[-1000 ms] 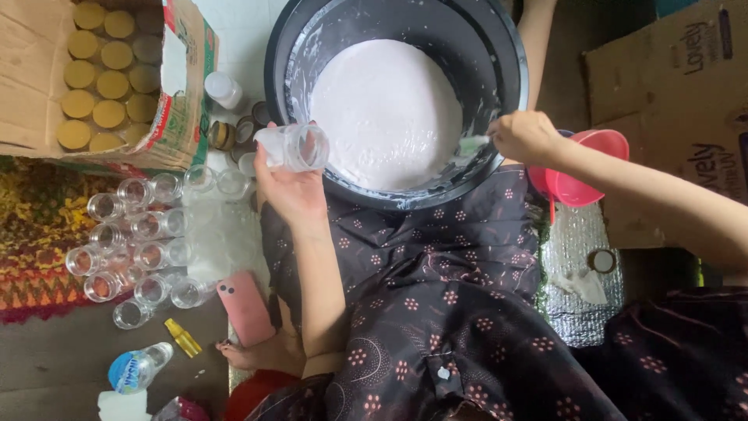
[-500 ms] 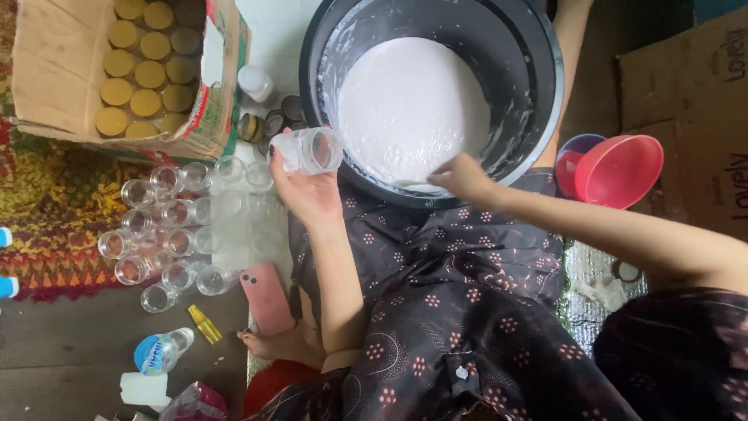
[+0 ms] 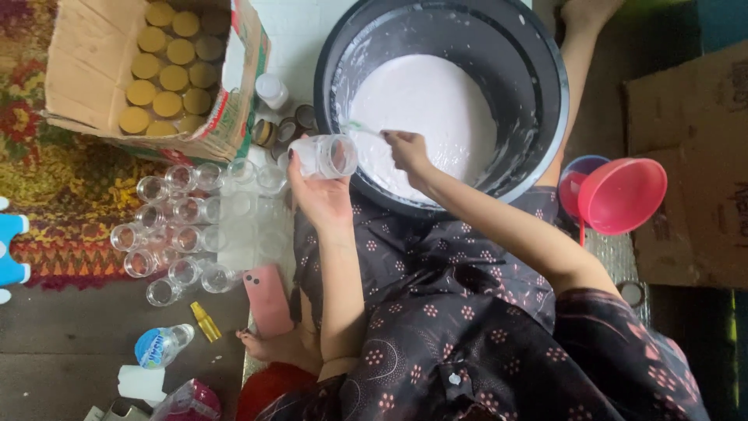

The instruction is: Filling small plastic jars with a white cream or lotion from a large bucket using a small cup and a spatula.

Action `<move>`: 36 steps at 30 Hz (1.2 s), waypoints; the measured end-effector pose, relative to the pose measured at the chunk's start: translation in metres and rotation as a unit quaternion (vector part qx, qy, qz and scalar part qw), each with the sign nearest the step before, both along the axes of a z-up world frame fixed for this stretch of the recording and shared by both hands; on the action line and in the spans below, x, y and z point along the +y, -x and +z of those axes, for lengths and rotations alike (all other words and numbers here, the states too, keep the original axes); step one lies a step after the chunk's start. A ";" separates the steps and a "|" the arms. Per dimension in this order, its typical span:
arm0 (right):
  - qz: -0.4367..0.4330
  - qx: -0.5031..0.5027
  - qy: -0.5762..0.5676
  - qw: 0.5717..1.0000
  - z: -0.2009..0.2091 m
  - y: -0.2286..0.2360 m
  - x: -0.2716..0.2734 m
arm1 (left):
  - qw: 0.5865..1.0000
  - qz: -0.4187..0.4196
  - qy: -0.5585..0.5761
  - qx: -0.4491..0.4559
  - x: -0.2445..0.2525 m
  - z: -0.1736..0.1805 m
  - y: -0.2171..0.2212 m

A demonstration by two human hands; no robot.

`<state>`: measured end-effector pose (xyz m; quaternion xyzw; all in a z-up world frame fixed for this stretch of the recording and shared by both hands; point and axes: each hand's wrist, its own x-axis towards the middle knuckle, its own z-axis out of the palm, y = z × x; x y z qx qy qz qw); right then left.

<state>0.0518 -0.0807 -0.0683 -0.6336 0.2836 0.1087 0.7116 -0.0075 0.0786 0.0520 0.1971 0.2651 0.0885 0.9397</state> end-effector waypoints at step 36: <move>0.255 -0.150 0.838 0.459 0.026 0.082 -0.274 | 0.999 -0.017 0.031 -0.017 -0.013 0.013 0.006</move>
